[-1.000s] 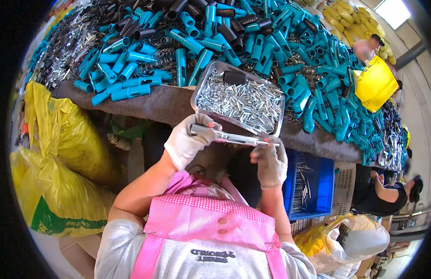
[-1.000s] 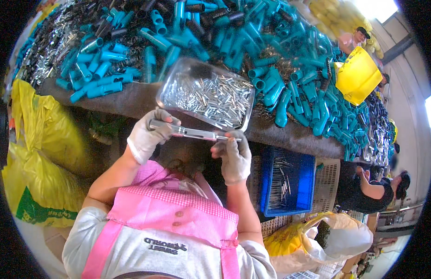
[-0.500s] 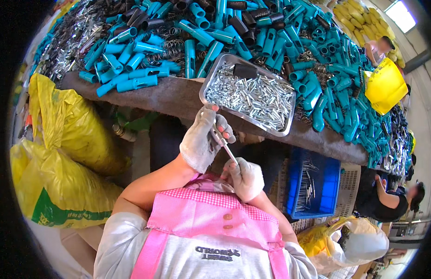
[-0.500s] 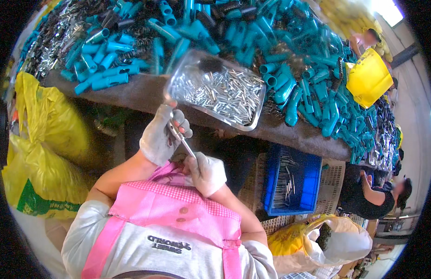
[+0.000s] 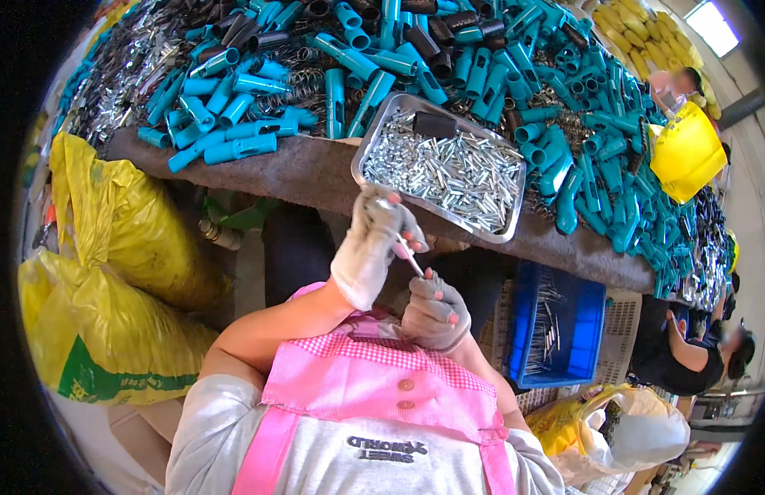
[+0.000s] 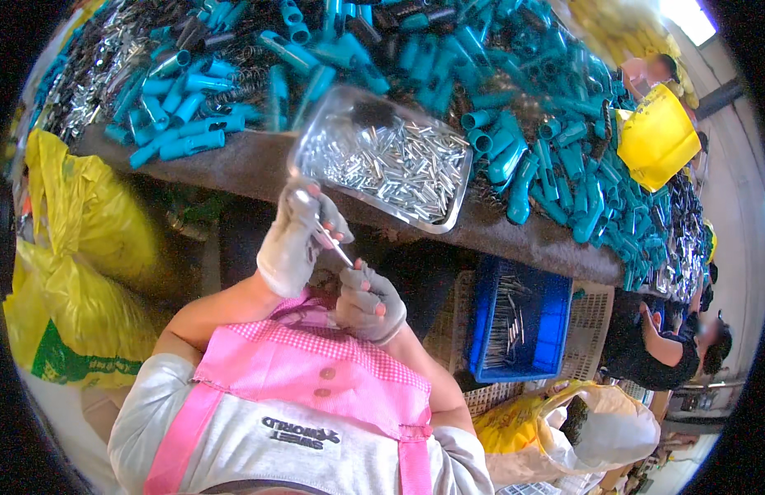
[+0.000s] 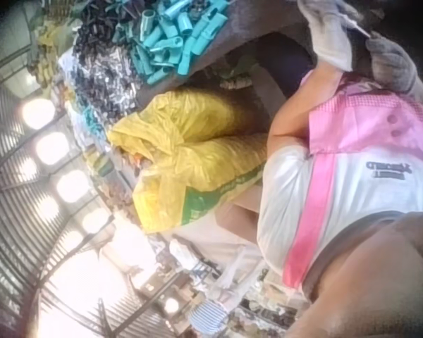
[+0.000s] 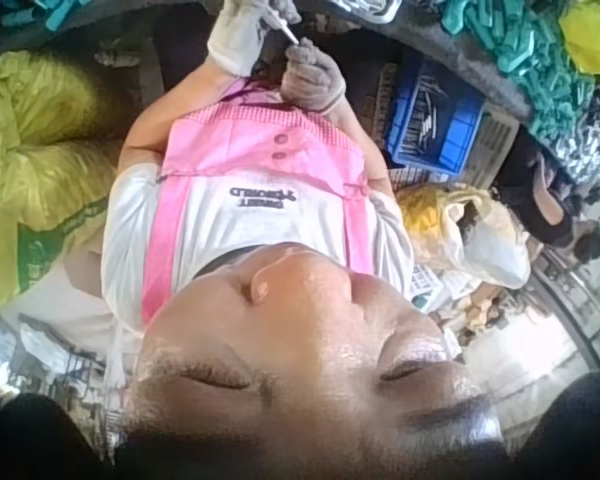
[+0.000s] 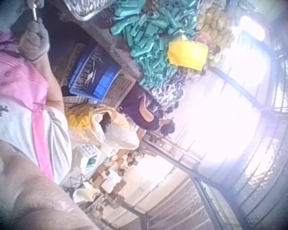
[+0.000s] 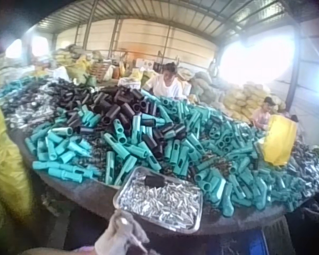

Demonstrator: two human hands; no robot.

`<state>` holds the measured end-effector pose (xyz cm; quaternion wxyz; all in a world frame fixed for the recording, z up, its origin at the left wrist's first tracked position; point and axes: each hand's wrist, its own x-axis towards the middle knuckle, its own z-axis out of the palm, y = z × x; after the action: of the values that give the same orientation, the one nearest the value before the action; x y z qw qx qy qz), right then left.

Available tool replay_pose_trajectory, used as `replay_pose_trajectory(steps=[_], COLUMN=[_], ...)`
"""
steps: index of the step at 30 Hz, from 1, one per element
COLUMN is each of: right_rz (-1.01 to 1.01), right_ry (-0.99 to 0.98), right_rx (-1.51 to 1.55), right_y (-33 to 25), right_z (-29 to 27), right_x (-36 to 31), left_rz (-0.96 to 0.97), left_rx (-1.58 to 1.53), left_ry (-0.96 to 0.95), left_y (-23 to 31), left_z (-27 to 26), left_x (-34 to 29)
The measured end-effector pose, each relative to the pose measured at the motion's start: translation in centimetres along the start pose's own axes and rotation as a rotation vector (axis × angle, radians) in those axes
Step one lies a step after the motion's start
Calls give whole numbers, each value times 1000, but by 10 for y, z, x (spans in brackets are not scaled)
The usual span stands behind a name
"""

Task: Assembling metal components into teal plastic housings at an industrial workstation.

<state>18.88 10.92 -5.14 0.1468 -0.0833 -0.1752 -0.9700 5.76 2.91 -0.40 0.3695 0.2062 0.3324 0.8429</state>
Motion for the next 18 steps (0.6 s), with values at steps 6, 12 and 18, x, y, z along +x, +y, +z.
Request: replay_pose_trajectory(steps=[6,12,18], right_rz=[-549,-750,-978], right_ry=[485,715,579], right_rx=[-918,-1378,-1425], right_y=[5,8,-10], right_z=[0,20,28], right_x=[-4,-10,-50], left_rz=[4,-123,68], left_rx=[150,-136,403], left_ry=[-118,21,-19], left_y=[-6,10,54], left_z=[5,7,-13], left_x=[-10,-6,6])
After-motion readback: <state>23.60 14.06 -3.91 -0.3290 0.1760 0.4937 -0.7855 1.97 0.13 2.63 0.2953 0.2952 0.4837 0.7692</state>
